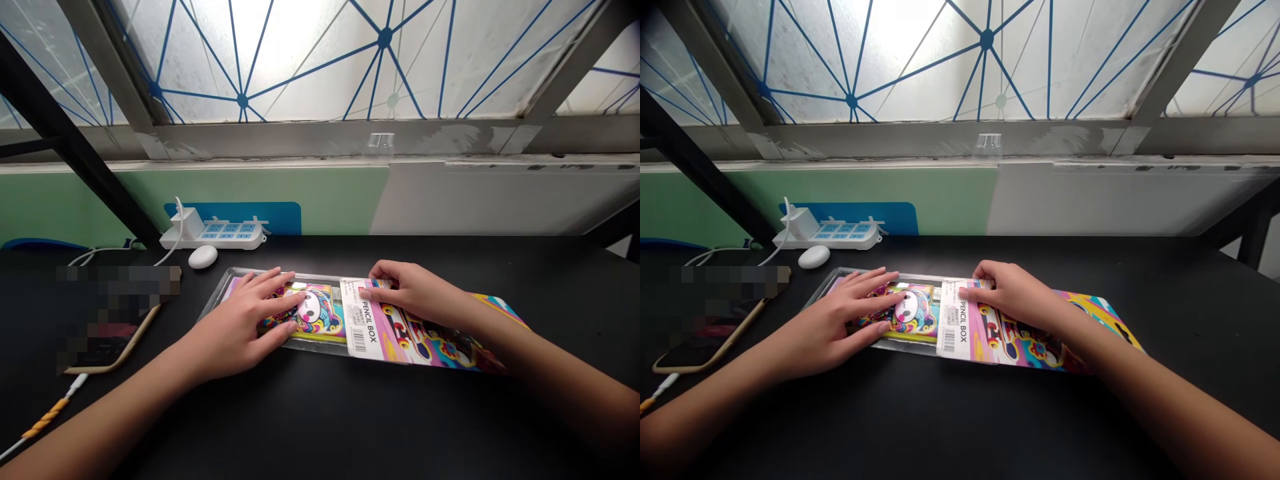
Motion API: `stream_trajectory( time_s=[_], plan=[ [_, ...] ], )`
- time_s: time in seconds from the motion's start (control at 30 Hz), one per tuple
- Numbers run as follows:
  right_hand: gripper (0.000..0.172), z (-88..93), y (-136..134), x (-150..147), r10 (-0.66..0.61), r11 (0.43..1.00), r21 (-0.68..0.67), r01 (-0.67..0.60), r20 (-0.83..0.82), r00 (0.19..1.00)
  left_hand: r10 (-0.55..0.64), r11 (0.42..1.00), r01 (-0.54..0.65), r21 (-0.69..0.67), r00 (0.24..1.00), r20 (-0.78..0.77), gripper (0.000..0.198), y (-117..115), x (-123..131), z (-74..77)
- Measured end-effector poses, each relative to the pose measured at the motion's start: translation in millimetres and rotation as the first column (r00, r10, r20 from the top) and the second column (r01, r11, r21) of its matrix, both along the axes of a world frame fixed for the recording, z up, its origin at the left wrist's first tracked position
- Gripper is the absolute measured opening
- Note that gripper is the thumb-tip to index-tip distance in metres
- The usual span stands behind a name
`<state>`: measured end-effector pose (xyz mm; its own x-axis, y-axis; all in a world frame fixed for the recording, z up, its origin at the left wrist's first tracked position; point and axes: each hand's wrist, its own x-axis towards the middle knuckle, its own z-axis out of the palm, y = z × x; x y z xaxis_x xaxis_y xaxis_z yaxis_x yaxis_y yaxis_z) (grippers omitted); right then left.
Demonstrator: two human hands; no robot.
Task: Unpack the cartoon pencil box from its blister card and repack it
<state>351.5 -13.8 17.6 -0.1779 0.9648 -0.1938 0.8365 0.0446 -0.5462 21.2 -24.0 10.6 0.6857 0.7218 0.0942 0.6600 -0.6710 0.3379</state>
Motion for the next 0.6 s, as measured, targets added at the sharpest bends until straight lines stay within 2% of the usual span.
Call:
stream_trajectory(
  time_s=[0.13,0.23,0.3,0.4,0.5,0.6],
  plan=[
    [0.046,-2.3,-2,-6,0.022,0.998,-0.051,-0.023,-0.027,0.999,0.052,0.993,-0.04,-0.108,0.992,0.115,0.049,-13,10,4.6],
    [0.047,-0.6,-1,-2,0.025,0.998,-0.064,-0.024,0.002,1.0,0.1,0.977,-0.021,-0.212,0.924,0.369,0.045,-20,8,12.1],
    [0.047,1.7,1,3,0.031,0.997,-0.078,-0.029,0.029,0.999,0.151,0.972,-0.023,-0.233,0.821,0.551,0.037,-21,3,17.4],
    [0.044,4.5,3,14,0.043,0.995,-0.094,-0.039,0.046,0.998,0.24,0.968,-0.105,-0.228,0.646,0.725,0.029,-12,-4,17.5],
    [0.04,4.5,6,24,0.073,0.989,-0.133,-0.07,0.015,0.997,0.372,0.928,-0.174,-0.329,0.419,0.828,0.031,3,-4,3.7],
    [0.037,2.3,8,31,0.094,0.985,-0.145,-0.094,-0.009,0.996,0.503,0.864,-0.119,-0.489,0.25,0.827,0.034,14,1,-14.2]
  ],
)
